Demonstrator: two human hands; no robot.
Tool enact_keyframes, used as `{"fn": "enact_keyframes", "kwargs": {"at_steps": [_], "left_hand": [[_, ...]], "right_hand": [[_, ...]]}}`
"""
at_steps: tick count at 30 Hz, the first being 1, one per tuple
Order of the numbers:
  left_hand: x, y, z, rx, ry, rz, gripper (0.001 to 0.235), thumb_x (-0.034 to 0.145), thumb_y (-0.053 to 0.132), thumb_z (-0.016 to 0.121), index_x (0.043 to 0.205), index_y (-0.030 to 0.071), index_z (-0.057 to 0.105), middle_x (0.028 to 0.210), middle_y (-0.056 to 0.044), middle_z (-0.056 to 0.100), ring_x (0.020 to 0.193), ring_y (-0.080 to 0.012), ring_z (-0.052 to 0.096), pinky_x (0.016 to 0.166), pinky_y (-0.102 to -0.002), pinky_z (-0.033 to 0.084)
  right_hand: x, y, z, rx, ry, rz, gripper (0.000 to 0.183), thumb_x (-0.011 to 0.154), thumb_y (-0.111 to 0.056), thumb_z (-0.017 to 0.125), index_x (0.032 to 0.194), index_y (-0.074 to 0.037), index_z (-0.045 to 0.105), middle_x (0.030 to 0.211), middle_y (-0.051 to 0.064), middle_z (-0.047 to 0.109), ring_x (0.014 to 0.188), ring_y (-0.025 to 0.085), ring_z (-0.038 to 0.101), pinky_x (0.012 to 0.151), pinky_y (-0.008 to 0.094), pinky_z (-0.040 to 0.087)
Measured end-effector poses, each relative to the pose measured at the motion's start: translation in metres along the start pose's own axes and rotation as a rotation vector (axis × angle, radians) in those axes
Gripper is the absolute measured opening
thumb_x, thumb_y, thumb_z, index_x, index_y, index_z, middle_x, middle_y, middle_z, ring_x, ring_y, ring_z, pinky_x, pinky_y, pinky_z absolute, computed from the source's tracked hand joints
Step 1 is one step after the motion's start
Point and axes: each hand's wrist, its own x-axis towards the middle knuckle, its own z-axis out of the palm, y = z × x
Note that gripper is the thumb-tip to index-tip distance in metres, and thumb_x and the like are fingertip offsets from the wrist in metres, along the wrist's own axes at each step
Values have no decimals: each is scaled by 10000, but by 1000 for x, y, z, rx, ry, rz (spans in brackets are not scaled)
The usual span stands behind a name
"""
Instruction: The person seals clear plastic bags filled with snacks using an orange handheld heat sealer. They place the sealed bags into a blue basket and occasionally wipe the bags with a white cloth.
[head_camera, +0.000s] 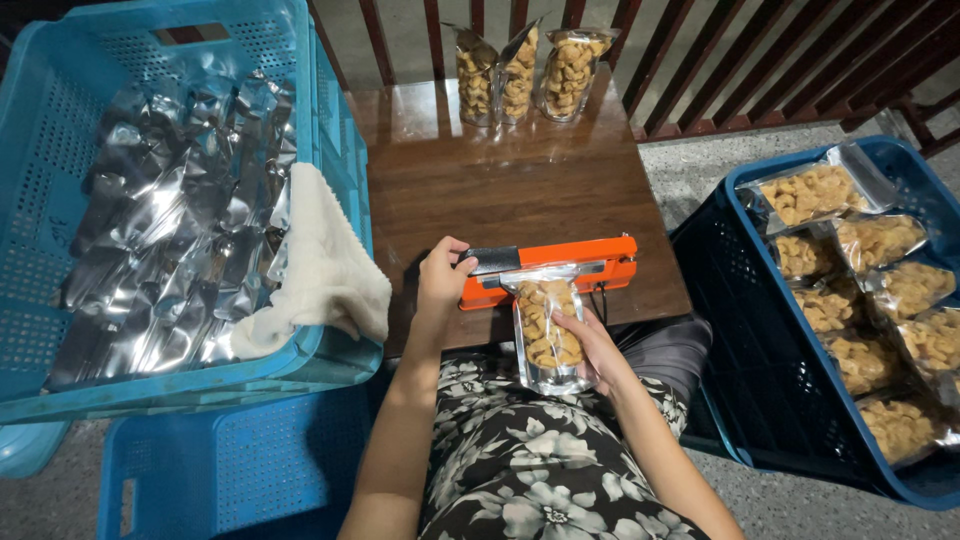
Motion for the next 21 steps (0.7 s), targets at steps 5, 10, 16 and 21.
{"fn": "enact_keyframes", "kwargs": {"at_steps": [5, 10, 16, 21], "left_hand": [[1, -2, 0, 0, -9, 0, 299, 844, 143, 784, 1109, 48, 682, 941, -138, 759, 859, -254, 741, 758, -367, 562], [0, -2, 0, -9, -15, 2, 295, 851, 152, 776, 1108, 48, 676, 940, -140, 758, 855, -251, 744, 761, -361, 566], [0, -2, 0, 4, -8, -10, 300, 847, 160, 780, 1108, 50, 679, 945, -140, 759, 855, -251, 742, 762, -365, 563], [-1, -3, 0, -14, -1, 6, 305, 843, 156, 779, 1110, 49, 680, 946, -141, 759, 857, -249, 744, 765, -363, 565]], "right_hand": [[3, 1, -2, 27, -2, 15, 456, 909, -201, 674, 1308, -44, 518, 1141, 162, 715, 931, 244, 761, 737, 402, 654], [5, 4, -5, 21, 5, 27, 460, 910, -197, 671, 1314, -50, 508, 1149, 161, 709, 944, 252, 751, 739, 414, 647], [5, 5, -6, 6, -8, 2, 487, 915, -212, 684, 1339, -43, 517, 1154, 154, 711, 959, 234, 747, 758, 388, 641], [2, 3, -5, -7, 5, 18, 513, 894, -230, 687, 1344, -54, 515, 1148, 149, 709, 951, 233, 744, 749, 397, 633]]}}
